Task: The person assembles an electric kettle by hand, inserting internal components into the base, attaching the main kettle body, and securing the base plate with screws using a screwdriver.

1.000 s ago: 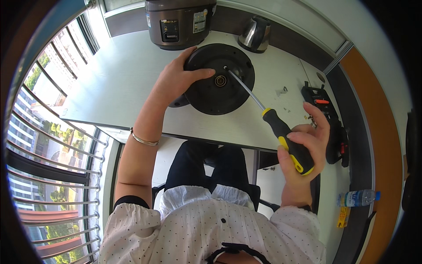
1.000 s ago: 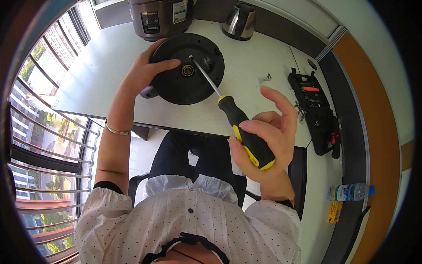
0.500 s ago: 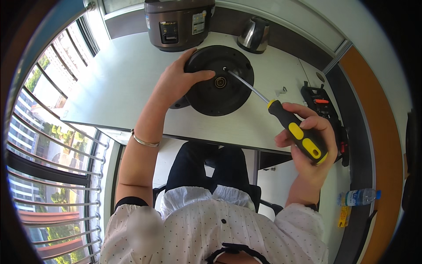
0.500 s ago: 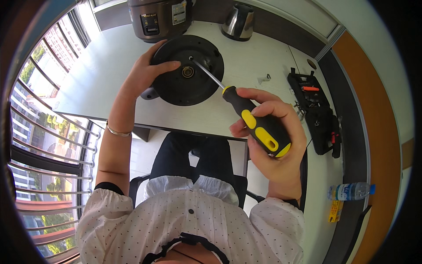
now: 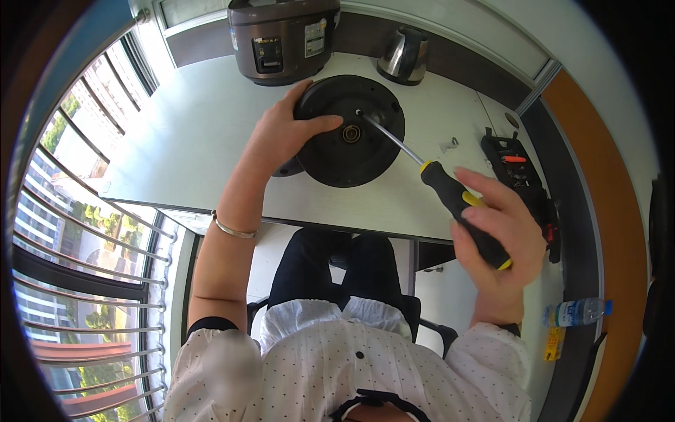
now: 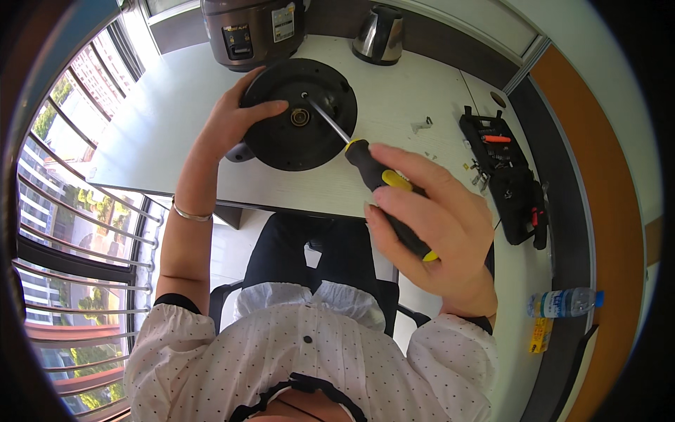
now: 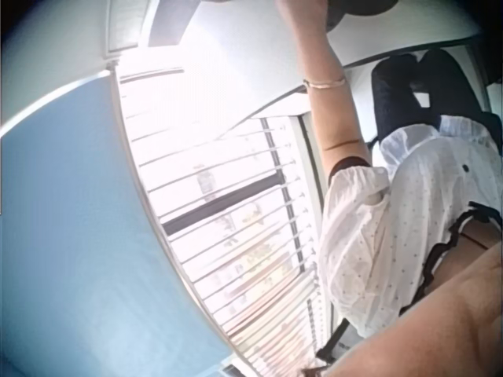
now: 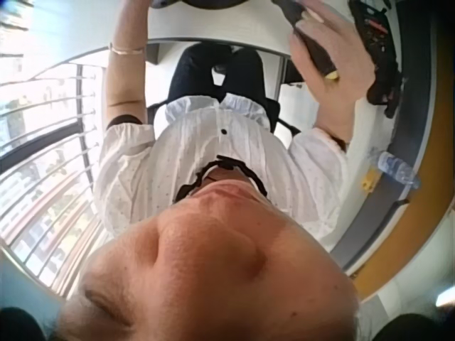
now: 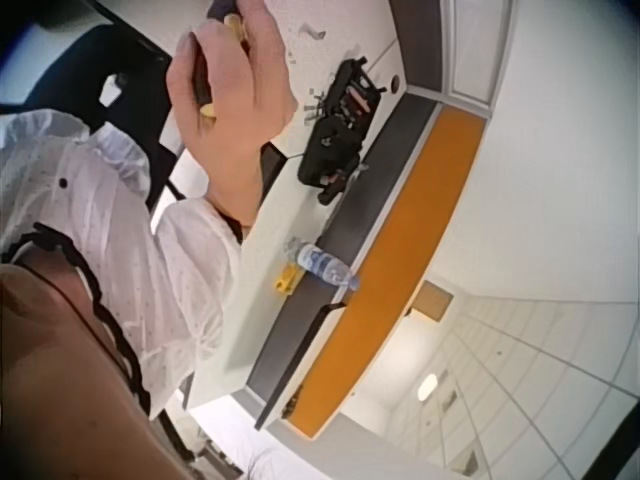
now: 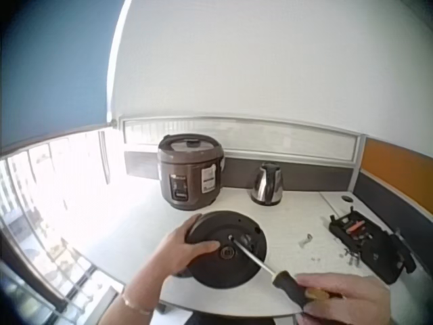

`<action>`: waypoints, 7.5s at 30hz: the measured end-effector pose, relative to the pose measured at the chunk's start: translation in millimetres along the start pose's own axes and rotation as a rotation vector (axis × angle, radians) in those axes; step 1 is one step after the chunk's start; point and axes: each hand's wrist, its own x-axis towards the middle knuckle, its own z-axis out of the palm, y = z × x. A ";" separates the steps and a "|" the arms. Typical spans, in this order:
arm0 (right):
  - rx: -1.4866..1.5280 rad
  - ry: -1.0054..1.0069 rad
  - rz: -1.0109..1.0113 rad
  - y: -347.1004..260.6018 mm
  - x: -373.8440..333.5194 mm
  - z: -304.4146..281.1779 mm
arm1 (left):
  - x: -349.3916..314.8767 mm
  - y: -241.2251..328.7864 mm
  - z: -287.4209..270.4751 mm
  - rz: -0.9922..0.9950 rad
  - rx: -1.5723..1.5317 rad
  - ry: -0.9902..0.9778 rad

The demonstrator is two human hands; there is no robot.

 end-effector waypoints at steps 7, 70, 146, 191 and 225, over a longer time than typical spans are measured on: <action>0.120 -0.074 0.078 -0.8 0.6 -9.7 | -0.1 -5.4 2.9 0.050 0.043 0.016; 0.355 -0.072 0.978 -4.4 -56.4 -18.0 | -31.9 1.4 34.2 0.094 0.336 0.134; 0.514 -0.245 1.229 18.8 -67.2 -5.9 | -41.5 13.0 50.8 0.156 0.510 0.191; 0.635 -0.222 1.245 23.9 -66.1 8.1 | -43.8 20.0 56.5 0.170 0.583 0.156; 2.330 0.135 1.106 45.2 -100.8 58.9 | -46.3 25.5 55.4 0.056 0.523 0.180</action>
